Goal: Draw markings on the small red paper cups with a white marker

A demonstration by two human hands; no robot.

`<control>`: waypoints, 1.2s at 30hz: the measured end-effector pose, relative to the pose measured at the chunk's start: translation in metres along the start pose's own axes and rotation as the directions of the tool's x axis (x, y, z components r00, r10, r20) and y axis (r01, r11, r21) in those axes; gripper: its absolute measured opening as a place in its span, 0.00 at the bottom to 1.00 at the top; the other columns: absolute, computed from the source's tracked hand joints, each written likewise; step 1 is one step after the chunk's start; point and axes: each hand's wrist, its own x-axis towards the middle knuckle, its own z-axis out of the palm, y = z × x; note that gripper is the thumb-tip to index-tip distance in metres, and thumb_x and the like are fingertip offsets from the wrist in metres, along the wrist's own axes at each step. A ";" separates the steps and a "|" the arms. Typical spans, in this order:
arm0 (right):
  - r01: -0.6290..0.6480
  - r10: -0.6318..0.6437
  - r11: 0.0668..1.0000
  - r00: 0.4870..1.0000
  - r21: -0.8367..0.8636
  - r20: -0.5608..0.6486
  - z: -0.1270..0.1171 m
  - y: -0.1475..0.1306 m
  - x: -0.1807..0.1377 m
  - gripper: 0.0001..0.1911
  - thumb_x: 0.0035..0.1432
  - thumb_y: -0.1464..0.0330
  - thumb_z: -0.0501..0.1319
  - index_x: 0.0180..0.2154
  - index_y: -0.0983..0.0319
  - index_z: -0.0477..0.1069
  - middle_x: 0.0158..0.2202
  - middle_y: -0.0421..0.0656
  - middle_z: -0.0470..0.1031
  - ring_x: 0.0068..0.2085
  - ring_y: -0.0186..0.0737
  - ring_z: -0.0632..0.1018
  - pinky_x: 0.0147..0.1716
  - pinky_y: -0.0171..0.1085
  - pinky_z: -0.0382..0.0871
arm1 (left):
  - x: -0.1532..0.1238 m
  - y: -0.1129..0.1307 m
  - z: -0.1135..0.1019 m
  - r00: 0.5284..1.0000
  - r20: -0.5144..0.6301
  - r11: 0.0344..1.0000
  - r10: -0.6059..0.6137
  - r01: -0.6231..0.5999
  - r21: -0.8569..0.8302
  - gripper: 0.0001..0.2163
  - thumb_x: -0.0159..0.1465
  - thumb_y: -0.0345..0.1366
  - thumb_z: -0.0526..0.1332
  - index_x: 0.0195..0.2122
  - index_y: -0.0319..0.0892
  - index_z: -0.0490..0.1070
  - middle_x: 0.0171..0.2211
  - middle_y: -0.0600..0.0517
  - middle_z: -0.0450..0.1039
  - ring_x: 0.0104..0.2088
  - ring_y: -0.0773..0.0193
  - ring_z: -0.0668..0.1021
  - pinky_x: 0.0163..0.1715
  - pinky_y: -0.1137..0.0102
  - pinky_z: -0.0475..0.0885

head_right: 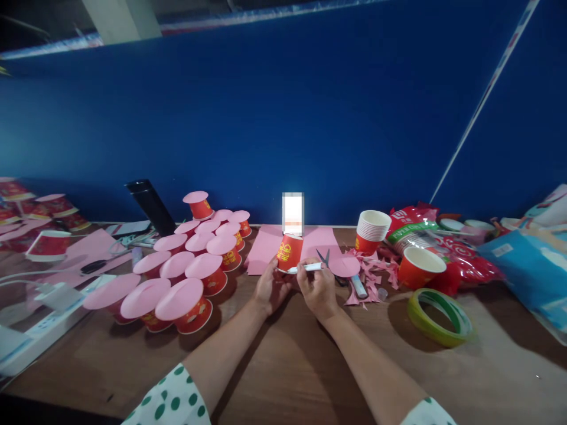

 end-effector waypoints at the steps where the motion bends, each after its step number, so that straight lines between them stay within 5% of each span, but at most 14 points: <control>1: -0.004 0.004 1.000 1.000 0.002 0.006 0.000 0.000 0.000 0.10 0.63 0.67 0.52 0.31 0.62 0.68 0.26 0.44 0.74 0.28 0.39 0.75 0.31 0.38 0.69 | 0.000 0.000 0.000 1.000 -0.004 1.000 0.001 -0.001 0.002 0.16 0.57 0.40 0.63 0.47 0.46 0.68 0.36 0.52 0.75 0.32 0.63 0.77 0.37 0.67 0.71; 36: 0.046 -0.048 0.998 0.999 -0.052 -0.026 0.001 0.004 0.000 0.10 0.63 0.67 0.52 0.31 0.62 0.67 0.28 0.45 0.74 0.30 0.40 0.76 0.33 0.38 0.70 | -0.003 0.002 0.005 0.999 -0.045 0.996 0.026 -0.022 0.082 0.16 0.57 0.40 0.63 0.47 0.47 0.67 0.37 0.52 0.75 0.30 0.67 0.76 0.36 0.69 0.72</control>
